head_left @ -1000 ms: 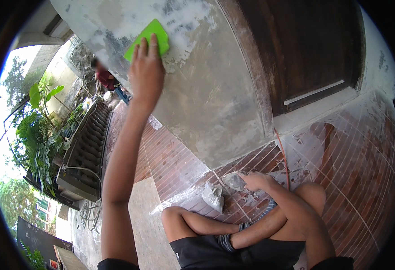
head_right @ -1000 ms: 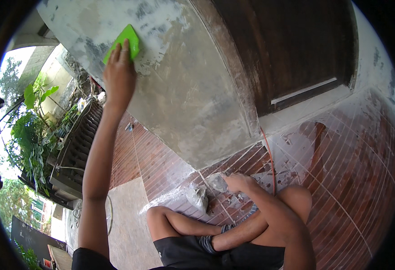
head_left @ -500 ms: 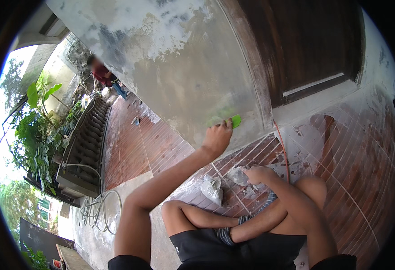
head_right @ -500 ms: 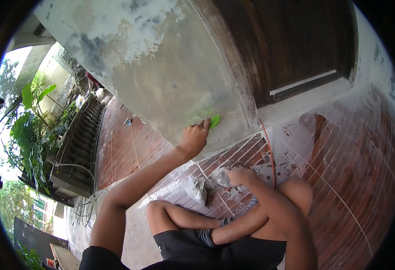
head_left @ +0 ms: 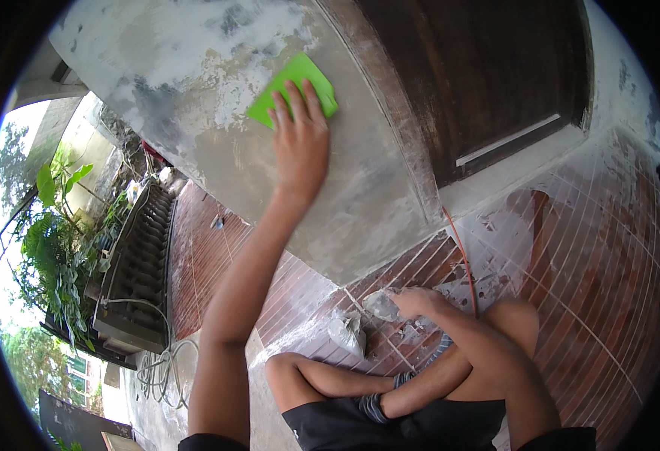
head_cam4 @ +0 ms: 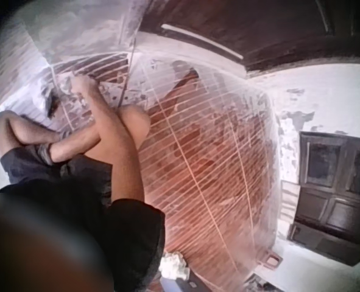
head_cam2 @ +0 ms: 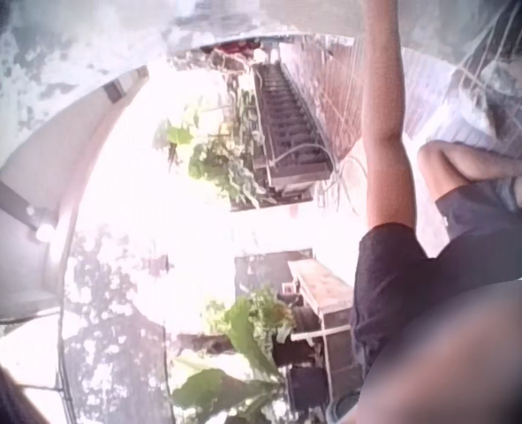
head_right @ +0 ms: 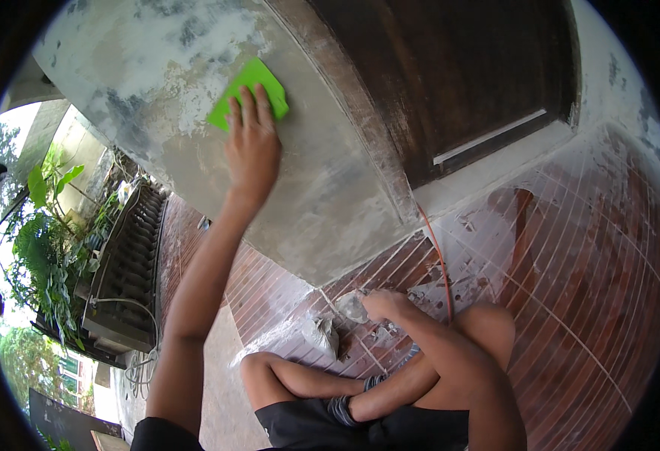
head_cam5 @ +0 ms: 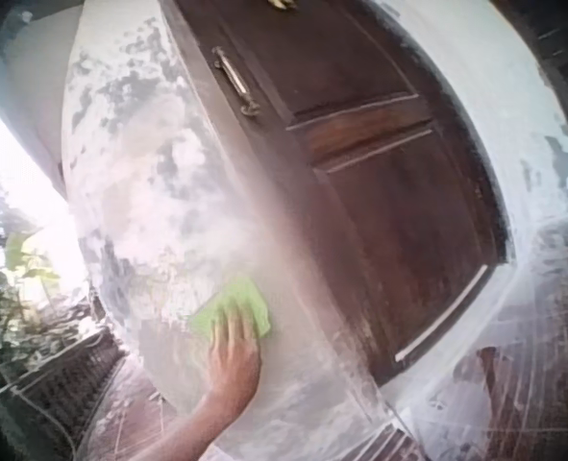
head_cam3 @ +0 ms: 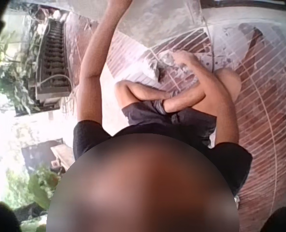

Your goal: The person sits on the floor and uses a green plastic scraper to smooth a wet plaster patch on a wall. They then use a metal trowel to apply and level more plaster, alternating between the two tools to refine the surface.

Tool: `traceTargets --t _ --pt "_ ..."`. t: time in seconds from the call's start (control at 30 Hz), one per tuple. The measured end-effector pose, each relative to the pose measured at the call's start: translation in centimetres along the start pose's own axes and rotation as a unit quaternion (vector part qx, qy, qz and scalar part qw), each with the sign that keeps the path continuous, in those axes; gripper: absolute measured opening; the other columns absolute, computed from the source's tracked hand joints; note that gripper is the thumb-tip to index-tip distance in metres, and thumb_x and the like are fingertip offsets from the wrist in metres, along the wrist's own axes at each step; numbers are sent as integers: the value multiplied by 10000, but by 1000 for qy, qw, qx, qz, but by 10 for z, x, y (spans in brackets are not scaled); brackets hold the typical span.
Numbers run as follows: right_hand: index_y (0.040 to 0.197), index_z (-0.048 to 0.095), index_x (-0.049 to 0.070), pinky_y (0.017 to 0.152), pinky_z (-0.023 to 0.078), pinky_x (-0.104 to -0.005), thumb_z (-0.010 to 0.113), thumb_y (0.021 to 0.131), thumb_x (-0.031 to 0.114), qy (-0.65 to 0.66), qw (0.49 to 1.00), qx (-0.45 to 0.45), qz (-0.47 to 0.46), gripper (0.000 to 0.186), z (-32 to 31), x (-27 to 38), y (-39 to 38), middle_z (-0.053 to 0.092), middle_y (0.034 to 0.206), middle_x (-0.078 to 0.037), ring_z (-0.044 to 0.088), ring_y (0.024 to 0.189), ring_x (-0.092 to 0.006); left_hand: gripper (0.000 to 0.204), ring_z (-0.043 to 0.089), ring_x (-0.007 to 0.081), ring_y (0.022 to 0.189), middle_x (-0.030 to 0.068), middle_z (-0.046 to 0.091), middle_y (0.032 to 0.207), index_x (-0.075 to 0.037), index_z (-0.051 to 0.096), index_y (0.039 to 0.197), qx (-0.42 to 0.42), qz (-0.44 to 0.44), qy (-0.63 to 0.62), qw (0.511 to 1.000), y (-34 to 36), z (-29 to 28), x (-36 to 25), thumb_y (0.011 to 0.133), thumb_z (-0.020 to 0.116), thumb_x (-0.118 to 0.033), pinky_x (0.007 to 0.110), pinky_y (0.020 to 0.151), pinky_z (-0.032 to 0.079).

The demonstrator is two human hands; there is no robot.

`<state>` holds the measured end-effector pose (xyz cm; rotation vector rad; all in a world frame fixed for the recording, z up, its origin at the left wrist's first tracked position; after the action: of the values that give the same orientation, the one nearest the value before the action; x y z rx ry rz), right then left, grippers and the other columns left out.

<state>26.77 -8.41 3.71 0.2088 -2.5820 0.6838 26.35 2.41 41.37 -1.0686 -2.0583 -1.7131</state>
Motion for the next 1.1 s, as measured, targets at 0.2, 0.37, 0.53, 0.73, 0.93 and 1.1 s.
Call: traceTargets --t 0.2,0.37,0.53,0.73,0.93,1.1 --pt "1438 405 70 924 516 -481 563 853 102 -2 999 -47 -11 606 4 -1 -5 633 1203 -247 622 1115 -397 578 465 505 1276 326 420 1434 92 415 1414 170 176 -74 967 -125 22 -135 876 553 -69 535 993 480" --pt "1425 449 51 889 535 -473 526 867 59 11 998 -54 9 564 2 0 -16 646 1200 -223 637 1094 -384 513 657 441 1002 297 641 1123 -3 512 1361 433 48 -300 849 -91 9 -114 848 510 -5 494 843 554" --pt "1534 219 39 920 515 -464 588 860 156 -34 999 -6 -2 778 -1 5 -8 633 1199 -262 627 1107 -383 476 700 319 814 201 698 943 -64 527 1362 -12 -63 -206 976 39 -55 21 888 515 -25 410 699 568" --pt "1488 325 11 874 532 -470 577 851 124 6 999 -43 -12 694 0 5 5 663 1118 -269 658 1038 -389 571 505 420 1269 250 484 1412 14 447 1407 -74 -22 32 997 85 -18 15 846 553 2 459 966 519" --pt "1428 408 2 869 536 -472 576 844 99 8 999 -51 -14 615 15 2 15 672 1105 -259 664 1032 -388 589 477 491 1272 330 440 1412 92 384 1430 45 104 -37 993 -65 35 -134 879 529 -58 502 1022 472" --pt "1278 607 74 871 543 -482 611 886 154 -10 999 -45 4 400 31 -4 18 663 1206 -176 658 1083 -357 517 467 521 1272 345 458 1393 86 454 1385 186 201 -85 958 -139 43 -203 904 492 -99 590 1017 435"
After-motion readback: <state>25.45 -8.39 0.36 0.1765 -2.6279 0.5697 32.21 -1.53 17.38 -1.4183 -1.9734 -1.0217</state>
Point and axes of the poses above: each hand's wrist, its own y-axis towards the middle knuckle, its own z-axis out of the palm, x = y × z, the point moved 5 cm from there along y, towards the middle knuckle
